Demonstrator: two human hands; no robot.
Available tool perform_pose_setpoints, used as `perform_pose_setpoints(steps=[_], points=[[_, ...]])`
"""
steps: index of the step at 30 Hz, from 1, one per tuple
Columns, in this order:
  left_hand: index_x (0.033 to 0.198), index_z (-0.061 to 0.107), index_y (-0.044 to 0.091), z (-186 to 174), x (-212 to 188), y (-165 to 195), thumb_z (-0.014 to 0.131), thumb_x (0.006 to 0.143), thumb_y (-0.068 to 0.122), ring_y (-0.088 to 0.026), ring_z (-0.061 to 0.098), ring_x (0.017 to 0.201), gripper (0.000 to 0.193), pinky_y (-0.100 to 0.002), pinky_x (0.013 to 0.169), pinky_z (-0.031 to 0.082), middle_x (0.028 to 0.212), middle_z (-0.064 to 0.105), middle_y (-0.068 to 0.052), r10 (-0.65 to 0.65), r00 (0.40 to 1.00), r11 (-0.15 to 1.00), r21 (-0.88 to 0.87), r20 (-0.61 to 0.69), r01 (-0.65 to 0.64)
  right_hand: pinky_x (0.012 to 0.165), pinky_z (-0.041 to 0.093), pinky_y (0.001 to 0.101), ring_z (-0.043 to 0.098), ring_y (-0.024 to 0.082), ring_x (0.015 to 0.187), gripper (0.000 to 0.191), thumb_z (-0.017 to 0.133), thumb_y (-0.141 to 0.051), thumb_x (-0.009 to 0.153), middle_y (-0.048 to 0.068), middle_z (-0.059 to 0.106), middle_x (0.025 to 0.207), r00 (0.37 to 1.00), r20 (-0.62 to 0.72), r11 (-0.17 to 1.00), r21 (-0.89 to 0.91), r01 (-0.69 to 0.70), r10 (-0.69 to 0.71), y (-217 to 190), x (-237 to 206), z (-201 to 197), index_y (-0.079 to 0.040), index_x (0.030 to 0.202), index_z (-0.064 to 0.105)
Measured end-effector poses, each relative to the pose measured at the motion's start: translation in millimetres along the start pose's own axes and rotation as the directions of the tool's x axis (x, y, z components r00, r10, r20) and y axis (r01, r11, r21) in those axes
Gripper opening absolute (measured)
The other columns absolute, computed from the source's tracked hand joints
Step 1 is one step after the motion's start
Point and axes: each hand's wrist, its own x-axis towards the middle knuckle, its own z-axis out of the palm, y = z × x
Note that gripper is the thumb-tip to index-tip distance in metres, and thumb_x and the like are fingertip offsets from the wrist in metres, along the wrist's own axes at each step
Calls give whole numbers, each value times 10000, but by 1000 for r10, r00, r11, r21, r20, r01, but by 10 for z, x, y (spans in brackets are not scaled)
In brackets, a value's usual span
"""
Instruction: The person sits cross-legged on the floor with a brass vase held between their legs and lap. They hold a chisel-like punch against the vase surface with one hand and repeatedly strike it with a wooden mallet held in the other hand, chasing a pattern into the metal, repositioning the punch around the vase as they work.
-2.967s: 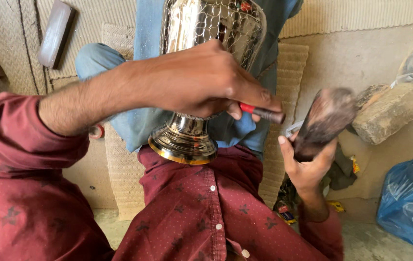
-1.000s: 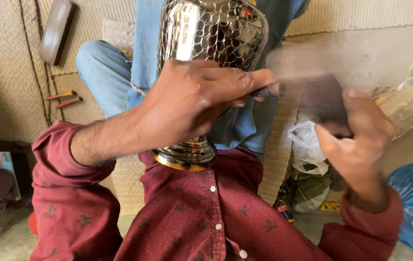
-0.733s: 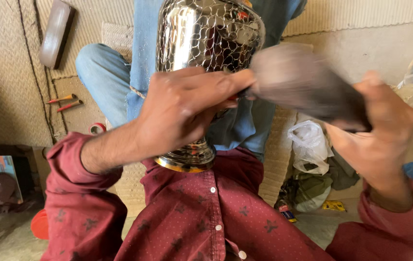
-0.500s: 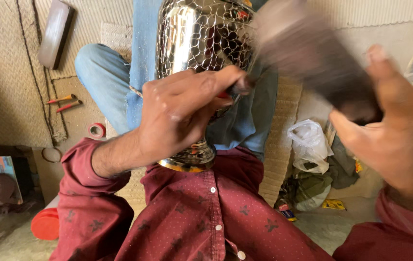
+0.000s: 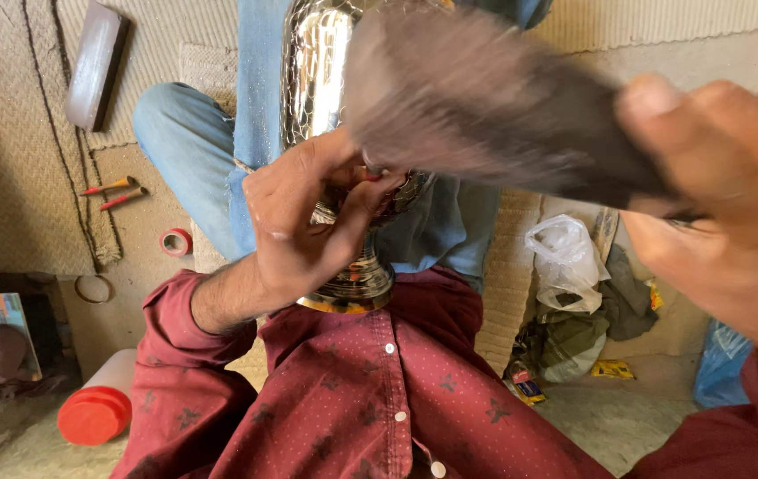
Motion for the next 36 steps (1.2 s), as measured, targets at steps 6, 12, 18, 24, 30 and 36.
perform_pose_setpoints(steps=[6, 12, 18, 24, 30, 36], points=[[1341, 426, -11, 123, -88, -78, 708, 1073, -141, -133, 709, 906, 410, -242, 770, 651, 1099, 625, -159, -96, 992, 948, -311, -88, 64, 681, 494, 409, 574, 298, 772, 794, 757, 137, 700, 182, 608, 958, 996, -43, 991, -107, 76, -81, 52, -36, 14, 5, 1457, 555], [1280, 387, -7, 148, -116, -50, 697, 1036, -154, -156, 700, 892, 421, -246, 732, 615, 1091, 628, -188, -83, 991, 952, -302, -107, 47, 718, 500, 390, 599, 287, 862, 685, 720, 140, 814, 222, 624, 1114, 996, -65, 978, -205, 49, -63, 21, 14, 13, 20, 1461, 527], [1082, 625, -22, 76, 32, -75, 865, 888, -54, -144, 634, 694, 310, -296, 610, 476, 816, 661, -89, 23, 996, 996, 92, -85, -15, 626, 495, 365, 615, 255, 761, 725, 746, 139, 770, 188, 660, 1015, 996, 28, 962, -257, 89, -84, -40, 144, 3, -11, 1445, 529], [1264, 615, 30, -63, 275, 10, 769, 969, -42, -208, 749, 926, 341, -304, 756, 593, 1101, 735, -98, 126, 977, 989, 53, 174, -137, 672, 502, 351, 643, 273, 811, 819, 766, 56, 877, 176, 635, 1027, 991, -119, 986, 162, -45, 65, 168, -218, 199, -127, 1583, 393], [1344, 617, 67, -98, 542, 114, 727, 963, -74, -206, 775, 1000, 421, -310, 786, 612, 1188, 760, -34, 128, 925, 990, 10, 358, -141, 714, 522, 383, 656, 300, 816, 828, 782, 29, 862, 209, 654, 1018, 954, -262, 985, 123, -118, 147, 268, -554, 702, -103, 1588, 407], [1331, 554, 58, -258, 826, 202, 708, 939, -79, -219, 751, 1146, 443, -296, 876, 619, 1280, 697, -76, 124, 889, 986, -153, 440, -62, 726, 524, 361, 643, 245, 784, 758, 767, 57, 892, 201, 630, 982, 840, -415, 929, 273, -252, 350, 194, -738, 1375, 5, 1562, 417]])
